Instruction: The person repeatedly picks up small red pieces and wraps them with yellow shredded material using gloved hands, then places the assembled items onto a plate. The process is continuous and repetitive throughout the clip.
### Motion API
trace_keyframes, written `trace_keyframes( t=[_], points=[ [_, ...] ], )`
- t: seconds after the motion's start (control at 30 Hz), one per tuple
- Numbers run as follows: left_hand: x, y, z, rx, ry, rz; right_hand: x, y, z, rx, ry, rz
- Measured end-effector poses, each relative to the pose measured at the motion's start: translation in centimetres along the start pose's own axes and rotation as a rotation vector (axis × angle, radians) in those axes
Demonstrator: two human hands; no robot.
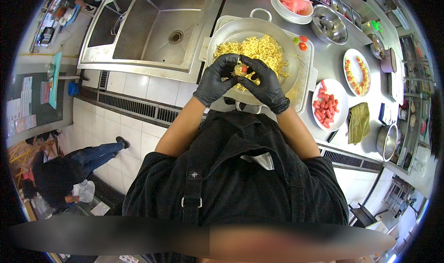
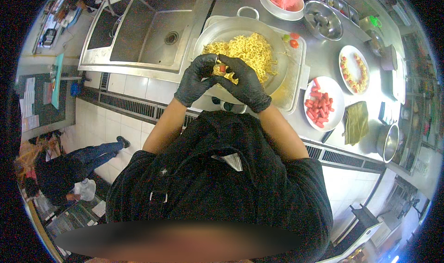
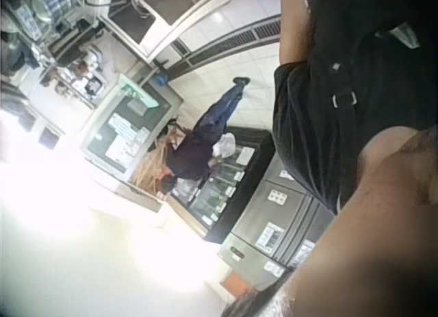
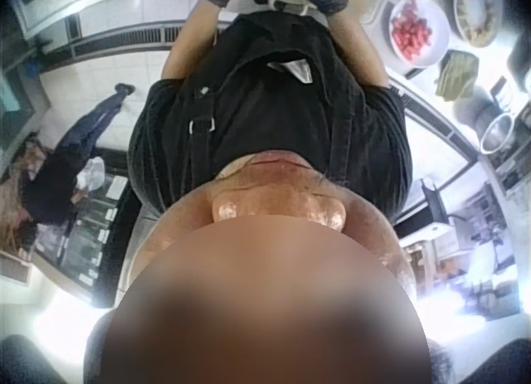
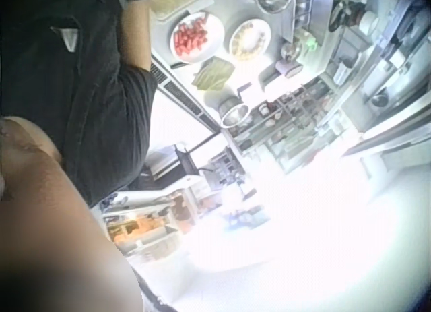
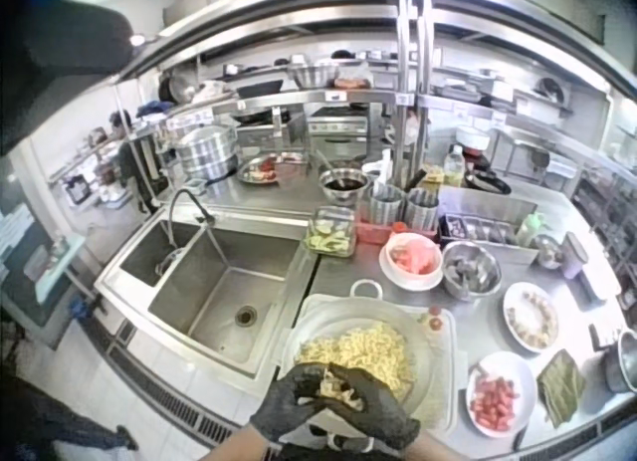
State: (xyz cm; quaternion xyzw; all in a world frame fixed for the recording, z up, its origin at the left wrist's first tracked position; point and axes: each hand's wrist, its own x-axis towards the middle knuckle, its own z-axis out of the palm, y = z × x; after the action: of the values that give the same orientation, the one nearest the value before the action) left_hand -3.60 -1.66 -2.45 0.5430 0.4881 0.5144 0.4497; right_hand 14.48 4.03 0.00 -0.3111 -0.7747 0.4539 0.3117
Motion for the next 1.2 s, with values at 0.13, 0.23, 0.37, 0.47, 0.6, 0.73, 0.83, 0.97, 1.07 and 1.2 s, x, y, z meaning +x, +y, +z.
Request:
trace_keyframes(
  t=[0.13,0.23,0.37,0.47,0.6,0.73,0.83,0.97,1.07,1.2],
  points=[
    [0.2,0.7,0.4,0.115,0.015,0.087,-0.4,0.8,0.2,-0.073,0.057,-0.007],
    [0.1,0.7,0.7,0.159,0.042,0.105,-0.3,1.0,-0.1,-0.055,0.061,0.054],
    [0.0,2.3,0.9,0.363,0.071,0.245,-0.6,1.3,-0.1,0.057,0.074,0.194],
    [-0.4,2.4,0.6,0.422,0.079,0.271,-0.7,1.9,-0.6,0.307,0.0,0.437],
    [-0.6,2.8,1.3,0.349,0.04,0.091,-1.3,2.4,-0.8,0.468,0.034,0.332],
    [-1.1,1.7,1.8,0.254,0.056,0.042,-1.6,1.3,-1.5,0.189,0.047,0.042],
    [-1.6,1.4,2.7,0.147,0.062,-0.037,-2.3,1.0,-2.2,0.145,0.072,0.018],
    [-1.1,0.6,4.6,0.196,0.021,0.008,-4.1,1.2,-3.6,0.14,0.139,-0.002],
    [-0.8,0.2,6.4,0.158,0.02,-0.007,-5.3,1.6,-5.4,0.038,0.122,0.024],
    [0.0,0.2,9.1,0.101,-0.062,-0.044,-7.2,2.6,-7.8,0.162,0.106,0.173]
  ],
)
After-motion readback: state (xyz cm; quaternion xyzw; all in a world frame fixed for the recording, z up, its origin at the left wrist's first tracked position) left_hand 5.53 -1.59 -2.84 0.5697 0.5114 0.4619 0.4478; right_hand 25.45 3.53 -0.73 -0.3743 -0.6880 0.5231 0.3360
